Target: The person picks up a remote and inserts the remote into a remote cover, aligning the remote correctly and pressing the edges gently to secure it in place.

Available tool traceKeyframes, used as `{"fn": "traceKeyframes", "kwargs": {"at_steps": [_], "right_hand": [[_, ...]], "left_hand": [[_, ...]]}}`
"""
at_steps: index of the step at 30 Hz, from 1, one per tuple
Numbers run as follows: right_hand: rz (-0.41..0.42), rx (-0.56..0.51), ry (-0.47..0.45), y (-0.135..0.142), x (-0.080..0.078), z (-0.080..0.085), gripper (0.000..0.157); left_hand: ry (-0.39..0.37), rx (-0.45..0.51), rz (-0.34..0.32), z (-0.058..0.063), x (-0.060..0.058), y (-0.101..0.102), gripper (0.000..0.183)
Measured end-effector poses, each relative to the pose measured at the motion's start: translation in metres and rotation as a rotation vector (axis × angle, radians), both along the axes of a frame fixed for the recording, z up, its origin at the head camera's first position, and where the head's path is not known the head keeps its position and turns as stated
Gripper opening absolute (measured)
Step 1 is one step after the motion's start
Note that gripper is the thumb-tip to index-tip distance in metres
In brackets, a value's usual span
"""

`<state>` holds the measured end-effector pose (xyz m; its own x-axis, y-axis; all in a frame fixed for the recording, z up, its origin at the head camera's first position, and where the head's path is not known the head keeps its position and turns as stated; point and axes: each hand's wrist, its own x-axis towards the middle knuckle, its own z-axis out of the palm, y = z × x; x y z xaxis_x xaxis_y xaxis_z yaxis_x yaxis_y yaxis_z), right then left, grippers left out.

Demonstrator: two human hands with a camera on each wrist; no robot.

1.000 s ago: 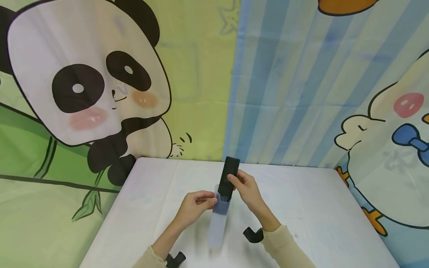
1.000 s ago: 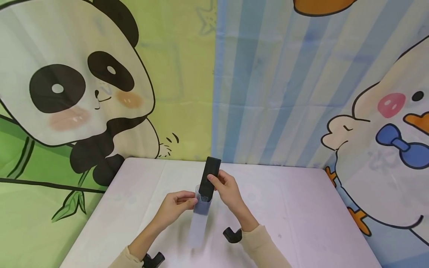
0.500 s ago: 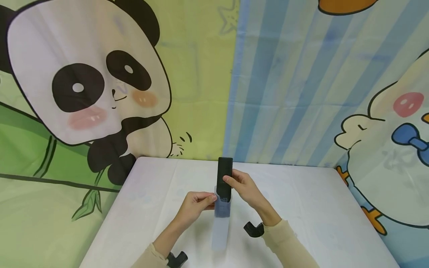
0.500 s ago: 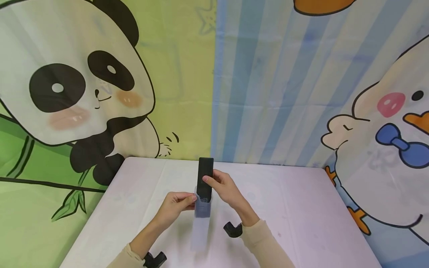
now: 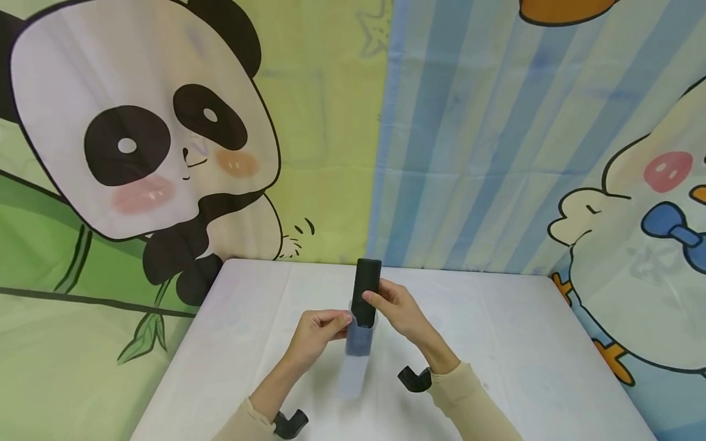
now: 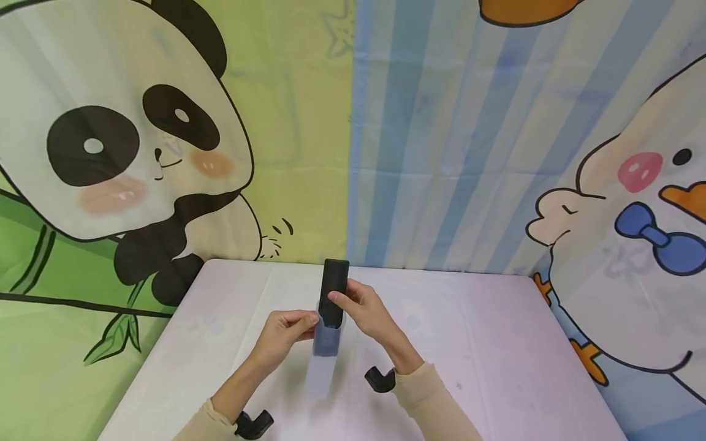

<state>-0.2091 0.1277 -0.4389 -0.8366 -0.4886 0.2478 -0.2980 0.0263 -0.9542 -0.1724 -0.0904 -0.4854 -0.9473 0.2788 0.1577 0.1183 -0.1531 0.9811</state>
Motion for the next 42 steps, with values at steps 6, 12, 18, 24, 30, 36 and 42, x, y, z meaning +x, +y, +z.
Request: {"fn": "traceKeyframes", "kwargs": {"at_steps": [6, 12, 18, 24, 30, 36, 42], "right_hand": [[-0.038, -0.037, -0.063, 0.001, 0.004, -0.016, 0.026], [-0.076, -0.047, -0.056, -0.009, 0.005, -0.025, 0.024], [-0.124, 0.03, -0.077, -0.014, 0.011, -0.03, 0.026], [-0.19, 0.008, -0.09, -0.009, 0.012, -0.035, 0.028], [-0.076, 0.088, -0.128, 0.0, 0.023, -0.028, 0.017], [0.02, 0.057, -0.071, 0.004, 0.019, -0.043, 0.013], [0.071, 0.042, -0.031, 0.007, 0.016, -0.052, 0.012]], "left_hand": [[-0.007, -0.095, -0.029, 0.0, 0.004, 0.002, 0.042], [0.046, -0.215, 0.009, 0.003, 0.006, 0.004, 0.06], [0.05, -0.257, 0.056, 0.006, 0.006, 0.007, 0.054], [0.01, -0.191, 0.086, 0.007, 0.004, 0.002, 0.05], [-0.005, -0.125, 0.094, 0.007, -0.001, -0.004, 0.053], [-0.05, -0.142, 0.068, 0.008, -0.003, -0.005, 0.057], [-0.068, -0.172, 0.092, 0.01, -0.005, -0.005, 0.055]]}}
